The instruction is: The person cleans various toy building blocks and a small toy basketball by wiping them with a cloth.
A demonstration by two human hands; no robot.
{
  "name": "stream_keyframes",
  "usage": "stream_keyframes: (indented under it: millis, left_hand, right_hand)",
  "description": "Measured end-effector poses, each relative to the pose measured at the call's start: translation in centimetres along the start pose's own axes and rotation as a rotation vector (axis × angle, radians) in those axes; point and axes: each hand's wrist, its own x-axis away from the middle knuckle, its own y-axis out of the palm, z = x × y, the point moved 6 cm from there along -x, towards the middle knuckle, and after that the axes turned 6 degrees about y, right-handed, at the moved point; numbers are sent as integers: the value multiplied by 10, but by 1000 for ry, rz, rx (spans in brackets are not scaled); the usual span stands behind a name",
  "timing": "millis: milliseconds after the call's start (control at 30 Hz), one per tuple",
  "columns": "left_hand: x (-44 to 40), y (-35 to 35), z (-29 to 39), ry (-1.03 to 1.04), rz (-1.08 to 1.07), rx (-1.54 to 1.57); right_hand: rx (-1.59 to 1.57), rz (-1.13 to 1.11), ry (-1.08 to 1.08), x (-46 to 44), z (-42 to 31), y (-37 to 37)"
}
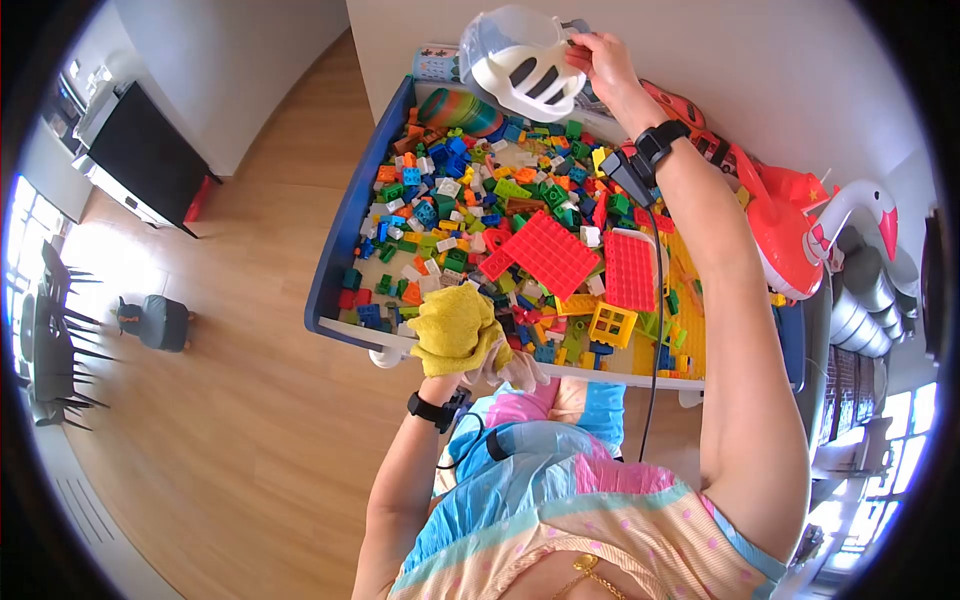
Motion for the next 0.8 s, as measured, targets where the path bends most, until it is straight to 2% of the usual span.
stream_keyframes:
  millis: [67, 267, 300, 367, 500, 533, 567, 667, 767, 800]
  left_hand:
    - [-1, 0, 0, 1, -2, 5]
    - [-5, -4, -1, 9, 7, 7]
    - [-5, -4, -2, 10, 6, 8]
    - [-3, -5, -3, 7, 4, 7]
    - [1, -6, -6, 0, 2, 2]
    - [1, -6, -6, -2, 2, 2]
    - [0, -6, -5, -3, 2, 1]
    - [-1, -6, -5, -4, 0, -1]
    - [2, -8, -6, -11, -5, -15]
    - [3, -9, -7, -15, -7, -21]
  right_hand:
    - [4, -64, 43, 6, 0, 4]
    - [64, -38, 54, 24, 27, 18]
    - [112, -12, 14, 27, 32, 19]
    - [211, 80, 80, 25, 53, 13]
    - [256, 302, 84, 36, 72, -7]
    - [122, 311, 93, 35, 85, -12]
    - [268, 287, 134, 35, 96, -19]
    - [416, -29, 164, 17, 117, -26]
    - [1191, 19, -175, 30, 60, -30]
    - [1322, 57, -257, 30, 51, -42]
